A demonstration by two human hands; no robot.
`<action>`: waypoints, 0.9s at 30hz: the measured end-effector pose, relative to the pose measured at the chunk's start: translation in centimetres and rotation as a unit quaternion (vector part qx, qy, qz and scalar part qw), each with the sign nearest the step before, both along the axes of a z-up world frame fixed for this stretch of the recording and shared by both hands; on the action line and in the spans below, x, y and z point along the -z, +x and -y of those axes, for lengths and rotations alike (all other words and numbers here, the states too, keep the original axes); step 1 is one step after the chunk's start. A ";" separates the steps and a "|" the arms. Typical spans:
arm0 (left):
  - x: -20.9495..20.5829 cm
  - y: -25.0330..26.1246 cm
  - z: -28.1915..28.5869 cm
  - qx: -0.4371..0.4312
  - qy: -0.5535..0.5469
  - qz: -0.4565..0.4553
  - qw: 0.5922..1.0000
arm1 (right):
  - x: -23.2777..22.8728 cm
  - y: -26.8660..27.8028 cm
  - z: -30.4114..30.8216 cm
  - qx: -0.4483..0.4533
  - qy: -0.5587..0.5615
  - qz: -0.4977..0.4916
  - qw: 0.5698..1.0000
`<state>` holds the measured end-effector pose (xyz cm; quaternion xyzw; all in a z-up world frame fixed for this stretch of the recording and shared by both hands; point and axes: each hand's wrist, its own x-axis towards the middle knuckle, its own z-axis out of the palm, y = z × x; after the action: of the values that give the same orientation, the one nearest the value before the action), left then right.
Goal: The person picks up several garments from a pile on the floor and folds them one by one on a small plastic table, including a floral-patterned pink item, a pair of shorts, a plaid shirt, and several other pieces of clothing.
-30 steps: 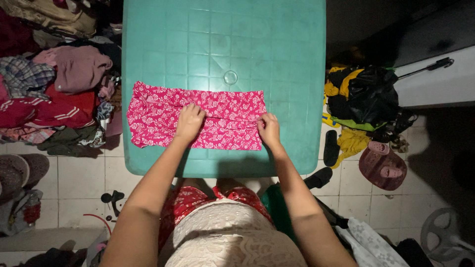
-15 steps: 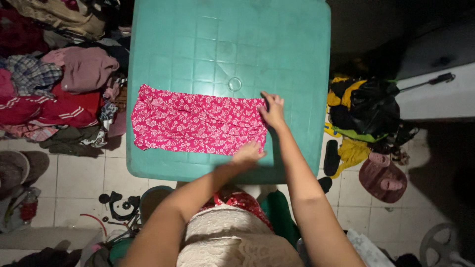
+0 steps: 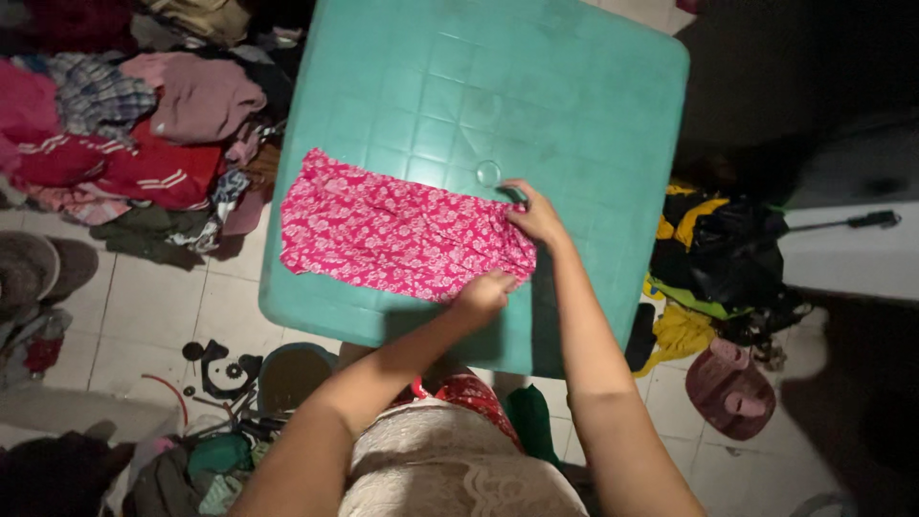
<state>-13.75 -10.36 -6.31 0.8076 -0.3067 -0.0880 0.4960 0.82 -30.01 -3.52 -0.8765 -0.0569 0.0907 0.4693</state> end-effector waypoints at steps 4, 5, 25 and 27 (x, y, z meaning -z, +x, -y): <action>-5.1 1.8 -7.0 -0.123 -0.056 -0.098 0.986 | -1.7 3.8 -5.3 -0.056 0.058 -0.135 0.988; -6.0 2.1 -8.7 -0.177 -0.059 -0.122 0.975 | -1.8 4.8 -7.1 -0.065 0.076 -0.153 0.983; -5.6 2.1 -32.9 -0.509 0.055 -0.143 0.847 | 4.1 11.8 -34.7 -0.097 -0.150 0.132 0.975; -6.4 2.2 -32.8 -0.489 0.067 -0.108 0.863 | 3.5 11.7 -34.7 -0.106 -0.139 0.162 0.971</action>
<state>-11.54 22.43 0.07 0.8705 0.1898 0.0593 0.4503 12.55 4.67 -7.00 -0.9253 -0.2116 0.0034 0.3147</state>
